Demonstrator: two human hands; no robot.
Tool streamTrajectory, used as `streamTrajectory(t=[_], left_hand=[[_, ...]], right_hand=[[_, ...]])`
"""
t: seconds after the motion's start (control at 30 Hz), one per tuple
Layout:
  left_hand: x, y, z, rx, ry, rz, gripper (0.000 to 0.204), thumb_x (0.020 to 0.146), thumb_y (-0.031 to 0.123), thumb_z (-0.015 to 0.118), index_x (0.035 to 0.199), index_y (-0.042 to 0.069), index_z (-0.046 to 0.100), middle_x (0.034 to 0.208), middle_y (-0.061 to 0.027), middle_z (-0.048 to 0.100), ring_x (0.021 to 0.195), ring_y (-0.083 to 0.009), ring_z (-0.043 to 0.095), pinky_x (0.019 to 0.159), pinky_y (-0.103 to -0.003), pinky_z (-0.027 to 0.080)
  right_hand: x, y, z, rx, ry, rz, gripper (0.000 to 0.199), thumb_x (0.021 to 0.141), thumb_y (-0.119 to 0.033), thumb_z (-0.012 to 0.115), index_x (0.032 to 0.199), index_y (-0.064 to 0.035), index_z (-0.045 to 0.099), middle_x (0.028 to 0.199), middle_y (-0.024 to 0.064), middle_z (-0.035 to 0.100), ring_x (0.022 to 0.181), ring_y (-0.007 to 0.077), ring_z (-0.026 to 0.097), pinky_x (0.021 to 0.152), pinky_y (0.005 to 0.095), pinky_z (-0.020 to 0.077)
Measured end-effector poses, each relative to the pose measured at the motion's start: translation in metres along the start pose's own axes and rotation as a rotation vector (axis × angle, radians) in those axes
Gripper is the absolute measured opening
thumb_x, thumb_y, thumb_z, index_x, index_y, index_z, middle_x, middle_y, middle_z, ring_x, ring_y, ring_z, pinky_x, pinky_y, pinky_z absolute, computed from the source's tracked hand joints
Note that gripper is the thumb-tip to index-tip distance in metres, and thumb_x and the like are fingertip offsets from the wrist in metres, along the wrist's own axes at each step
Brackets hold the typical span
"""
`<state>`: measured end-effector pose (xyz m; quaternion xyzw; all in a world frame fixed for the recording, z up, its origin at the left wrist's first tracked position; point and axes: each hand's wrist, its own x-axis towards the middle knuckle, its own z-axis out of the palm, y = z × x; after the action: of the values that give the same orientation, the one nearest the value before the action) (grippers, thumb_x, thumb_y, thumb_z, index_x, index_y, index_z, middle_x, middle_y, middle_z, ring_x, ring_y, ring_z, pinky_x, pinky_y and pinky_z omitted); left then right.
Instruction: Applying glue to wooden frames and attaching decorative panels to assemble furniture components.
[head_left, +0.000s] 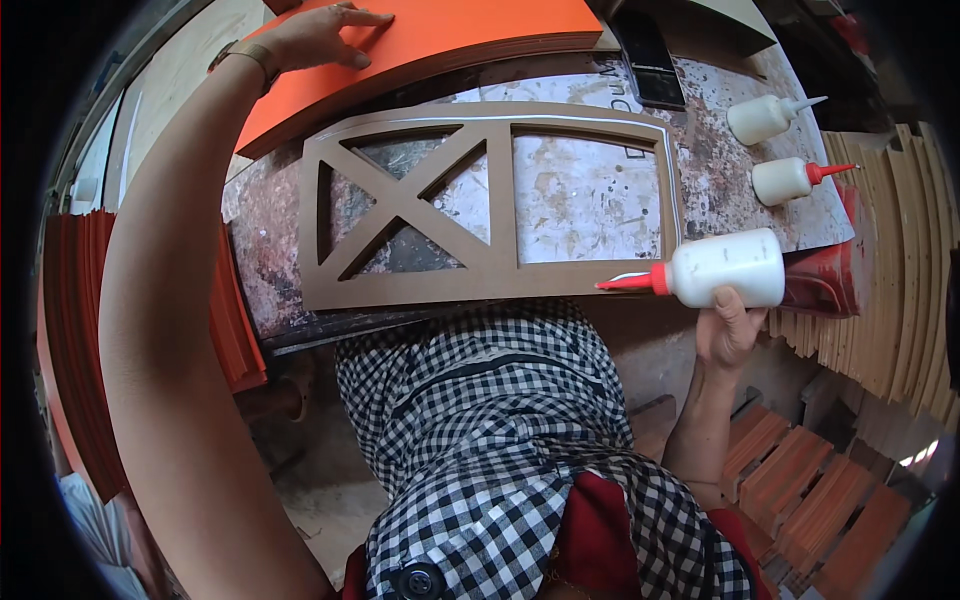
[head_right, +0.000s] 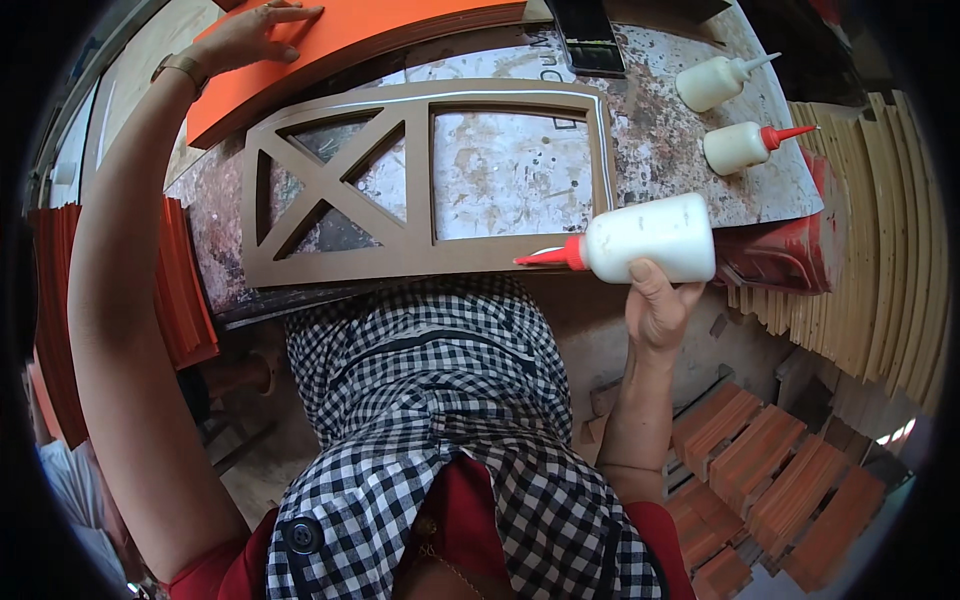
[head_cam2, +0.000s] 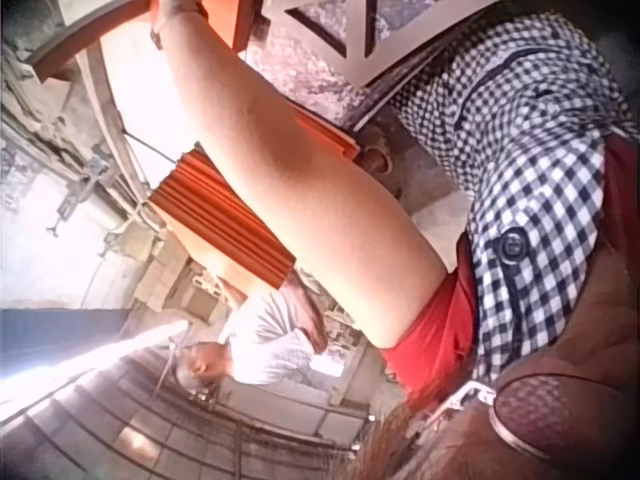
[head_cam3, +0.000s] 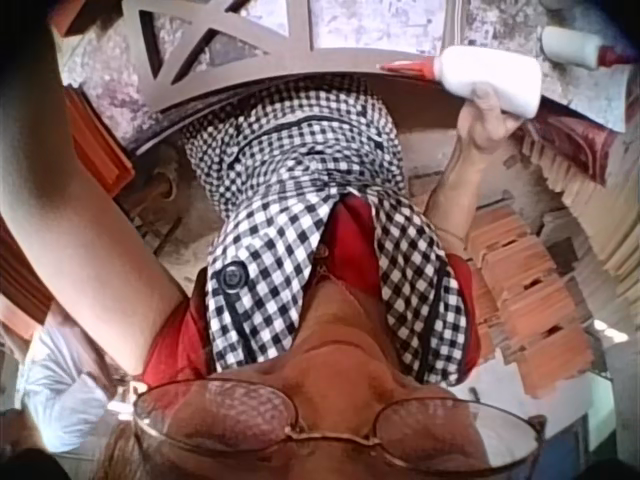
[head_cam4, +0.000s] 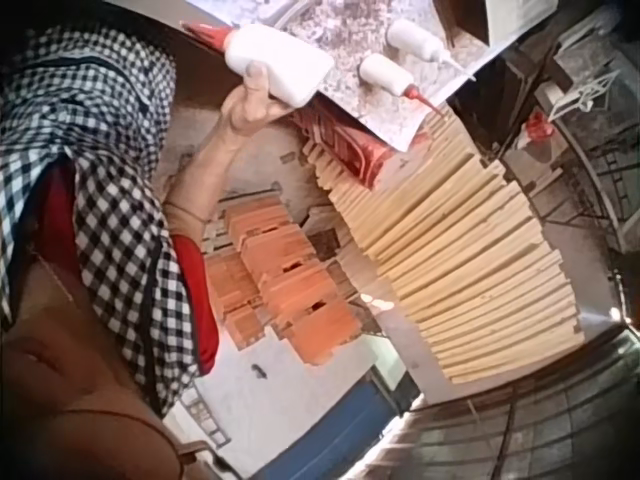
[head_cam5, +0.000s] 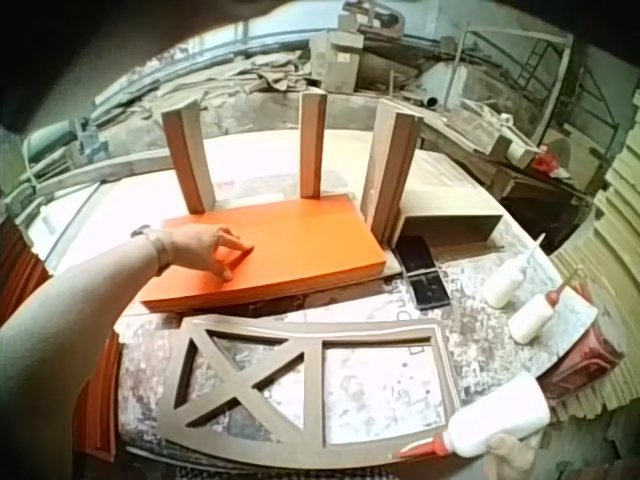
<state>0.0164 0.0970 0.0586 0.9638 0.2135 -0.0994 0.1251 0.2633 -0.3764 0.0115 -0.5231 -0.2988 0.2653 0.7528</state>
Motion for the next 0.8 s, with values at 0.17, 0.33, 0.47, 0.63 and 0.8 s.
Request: streamTrajectory(t=[0.17,0.33,0.47,0.63,0.8], left_hand=[[-0.001,-0.004,0.001,-0.293,-0.170,0.002,0.063,0.075,0.040,0.065,0.131,0.016,0.050,0.130,-0.0134,0.047,0.110,-0.0334,0.051,0.095,-0.037,0.039],[0.015,-0.010,0.015,-0.466,-0.184,0.039,0.063,0.074,0.041,0.065,0.131,0.020,0.049,0.137,-0.0144,0.042,0.116,-0.0336,0.047,0.098,-0.037,0.037],[0.041,-0.056,0.046,-0.320,-0.068,0.009,0.064,0.072,0.042,0.066,0.130,0.021,0.050,0.138,-0.0153,0.041,0.119,-0.0335,0.046,0.099,-0.039,0.038],[0.073,-0.047,0.057,-0.138,0.030,0.006,0.061,0.070,0.042,0.067,0.126,0.022,0.054,0.123,-0.0133,0.054,0.109,-0.0343,0.053,0.095,-0.044,0.042],[0.039,-0.027,0.032,-0.136,0.041,0.078,0.062,0.069,0.045,0.068,0.123,0.017,0.056,0.111,-0.0120,0.061,0.100,-0.0353,0.057,0.090,-0.048,0.044]], right_hand=[[-0.005,0.014,0.028,0.036,-0.013,0.059,0.059,0.074,0.006,0.056,0.130,-0.0021,0.041,0.118,0.0156,0.055,0.106,0.0282,0.056,0.095,0.0403,0.0427],[-0.002,0.018,0.075,0.047,-0.035,0.112,0.060,0.072,0.008,0.056,0.129,-0.0018,0.041,0.118,0.0161,0.055,0.105,0.0284,0.056,0.094,0.0387,0.0438],[0.001,0.021,0.126,0.109,-0.133,0.165,0.057,0.069,0.012,0.062,0.123,0.0007,0.045,0.107,0.0144,0.060,0.091,0.0237,0.061,0.083,0.0322,0.0489],[0.000,0.033,0.174,0.083,-0.245,0.259,0.056,0.067,0.010,0.068,0.118,0.0035,0.047,0.097,0.0142,0.063,0.082,0.0219,0.063,0.074,0.0287,0.0520],[-0.004,0.042,0.226,0.058,-0.397,0.302,0.055,0.065,0.007,0.073,0.115,0.0050,0.049,0.093,0.0144,0.065,0.079,0.0219,0.064,0.071,0.0281,0.0527]])
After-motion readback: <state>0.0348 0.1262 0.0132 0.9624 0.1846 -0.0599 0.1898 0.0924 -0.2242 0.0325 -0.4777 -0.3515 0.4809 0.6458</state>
